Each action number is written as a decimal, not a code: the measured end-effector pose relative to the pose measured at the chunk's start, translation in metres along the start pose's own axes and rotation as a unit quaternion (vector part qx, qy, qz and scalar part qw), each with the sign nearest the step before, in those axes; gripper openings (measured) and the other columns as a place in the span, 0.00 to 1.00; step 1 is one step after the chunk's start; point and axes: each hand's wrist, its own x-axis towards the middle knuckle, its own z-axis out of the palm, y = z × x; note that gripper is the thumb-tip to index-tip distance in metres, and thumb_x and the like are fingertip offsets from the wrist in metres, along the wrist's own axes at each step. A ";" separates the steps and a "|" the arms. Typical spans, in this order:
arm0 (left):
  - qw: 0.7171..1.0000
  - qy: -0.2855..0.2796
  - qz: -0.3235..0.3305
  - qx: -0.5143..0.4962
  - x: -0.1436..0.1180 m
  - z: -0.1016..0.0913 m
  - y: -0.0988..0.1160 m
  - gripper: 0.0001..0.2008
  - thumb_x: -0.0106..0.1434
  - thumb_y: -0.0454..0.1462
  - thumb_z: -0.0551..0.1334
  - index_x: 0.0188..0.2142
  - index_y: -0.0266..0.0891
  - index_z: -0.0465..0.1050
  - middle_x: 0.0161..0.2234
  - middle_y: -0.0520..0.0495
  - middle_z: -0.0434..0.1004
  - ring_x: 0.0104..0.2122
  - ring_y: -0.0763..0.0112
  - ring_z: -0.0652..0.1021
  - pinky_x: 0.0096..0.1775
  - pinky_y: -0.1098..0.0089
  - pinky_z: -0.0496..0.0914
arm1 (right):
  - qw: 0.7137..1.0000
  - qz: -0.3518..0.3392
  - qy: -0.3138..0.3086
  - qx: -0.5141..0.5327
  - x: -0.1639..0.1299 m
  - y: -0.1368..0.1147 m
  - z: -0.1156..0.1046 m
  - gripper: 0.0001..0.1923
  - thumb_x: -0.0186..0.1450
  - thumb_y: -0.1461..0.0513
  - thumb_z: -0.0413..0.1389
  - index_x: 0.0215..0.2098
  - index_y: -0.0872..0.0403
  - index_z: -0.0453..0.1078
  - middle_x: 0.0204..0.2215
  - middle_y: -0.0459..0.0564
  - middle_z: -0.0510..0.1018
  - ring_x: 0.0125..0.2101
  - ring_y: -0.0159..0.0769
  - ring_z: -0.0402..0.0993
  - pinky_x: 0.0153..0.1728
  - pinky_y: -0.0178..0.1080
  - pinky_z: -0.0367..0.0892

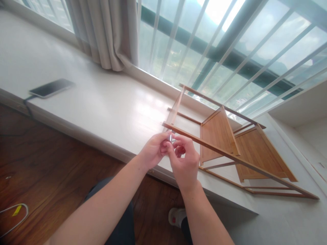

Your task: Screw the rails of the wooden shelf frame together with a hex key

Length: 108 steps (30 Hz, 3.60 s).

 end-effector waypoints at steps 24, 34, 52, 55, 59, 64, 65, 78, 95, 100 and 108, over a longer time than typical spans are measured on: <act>1.000 -0.009 -0.001 -0.017 0.001 0.001 0.002 0.15 0.60 0.46 0.70 0.32 0.35 0.76 0.19 0.60 0.56 0.18 0.84 0.57 0.20 0.79 0.53 | 0.998 -0.022 0.019 -0.051 0.004 0.000 0.000 0.08 0.66 0.58 0.64 0.41 0.51 0.73 0.31 0.46 0.81 0.26 0.32 0.76 0.28 0.35 0.73; 1.000 0.007 0.006 -0.004 0.001 0.000 0.002 0.19 0.58 0.49 0.71 0.30 0.35 0.74 0.18 0.60 0.55 0.18 0.84 0.56 0.20 0.79 0.50 | 0.999 0.000 -0.017 -0.039 0.005 -0.006 0.002 0.07 0.66 0.58 0.63 0.32 0.53 0.77 0.26 0.45 0.81 0.23 0.31 0.73 0.27 0.35 0.69; 0.999 0.038 0.016 0.018 0.000 0.003 0.002 0.18 0.57 0.48 0.72 0.29 0.35 0.75 0.18 0.58 0.57 0.18 0.82 0.58 0.20 0.78 0.52 | 0.995 0.070 -0.055 0.037 0.000 0.000 0.006 0.10 0.68 0.56 0.62 0.33 0.53 0.80 0.27 0.46 0.83 0.26 0.34 0.78 0.30 0.36 0.72; 0.999 0.040 0.019 0.015 0.000 0.002 0.002 0.18 0.57 0.48 0.72 0.29 0.34 0.75 0.18 0.59 0.55 0.18 0.84 0.56 0.21 0.78 0.50 | 0.996 0.060 -0.056 0.026 0.000 0.000 0.003 0.09 0.67 0.56 0.63 0.34 0.53 0.79 0.26 0.46 0.83 0.25 0.33 0.77 0.29 0.35 0.71; 0.999 0.031 0.014 0.022 0.000 0.002 0.001 0.17 0.58 0.48 0.71 0.30 0.34 0.75 0.19 0.59 0.56 0.18 0.84 0.55 0.22 0.77 0.50 | 0.997 0.050 -0.053 0.007 0.000 0.000 0.001 0.09 0.67 0.56 0.63 0.35 0.53 0.79 0.26 0.45 0.81 0.24 0.32 0.75 0.28 0.35 0.69; 0.999 0.030 0.016 0.028 0.000 0.000 -0.001 0.17 0.59 0.48 0.71 0.31 0.34 0.77 0.20 0.58 0.56 0.19 0.84 0.56 0.22 0.77 0.49 | 0.998 0.046 -0.044 -0.005 0.001 0.001 0.000 0.08 0.66 0.56 0.64 0.35 0.53 0.77 0.26 0.45 0.80 0.23 0.30 0.73 0.26 0.34 0.68; 0.999 0.029 0.017 0.027 0.000 0.000 -0.001 0.17 0.59 0.48 0.71 0.31 0.34 0.77 0.20 0.58 0.57 0.19 0.84 0.56 0.22 0.77 0.49 | 0.998 0.044 -0.041 -0.008 0.001 0.002 -0.001 0.08 0.65 0.56 0.64 0.36 0.53 0.77 0.27 0.45 0.80 0.23 0.30 0.72 0.25 0.34 0.68; 0.999 0.014 0.020 0.020 0.001 0.002 0.000 0.15 0.60 0.46 0.70 0.32 0.34 0.78 0.19 0.59 0.55 0.18 0.84 0.56 0.20 0.77 0.49 | 1.000 0.010 -0.009 -0.027 0.002 0.003 -0.002 0.09 0.65 0.59 0.64 0.43 0.51 0.74 0.35 0.47 0.82 0.28 0.32 0.77 0.30 0.36 0.74; 0.999 -0.022 -0.006 -0.040 0.004 -0.001 -0.001 0.12 0.64 0.43 0.68 0.34 0.34 0.76 0.20 0.60 0.56 0.18 0.84 0.57 0.20 0.79 0.53 | 0.999 -0.017 0.017 -0.035 0.006 0.002 -0.004 0.07 0.66 0.60 0.64 0.41 0.52 0.74 0.31 0.45 0.81 0.28 0.32 0.78 0.30 0.35 0.73; 0.998 -0.025 -0.017 -0.055 0.004 0.001 0.000 0.13 0.63 0.43 0.68 0.33 0.35 0.74 0.19 0.60 0.56 0.17 0.84 0.57 0.20 0.80 0.53 | 0.998 -0.014 0.028 -0.053 0.007 0.001 -0.003 0.08 0.65 0.58 0.65 0.38 0.52 0.74 0.30 0.45 0.81 0.27 0.31 0.77 0.29 0.35 0.72; 0.999 -0.014 -0.011 -0.038 0.004 -0.001 -0.001 0.16 0.62 0.46 0.69 0.32 0.34 0.74 0.20 0.59 0.56 0.18 0.85 0.57 0.19 0.80 0.52 | 0.998 0.000 0.007 -0.057 0.007 -0.007 -0.001 0.09 0.65 0.57 0.64 0.31 0.53 0.76 0.25 0.44 0.80 0.22 0.29 0.71 0.26 0.34 0.68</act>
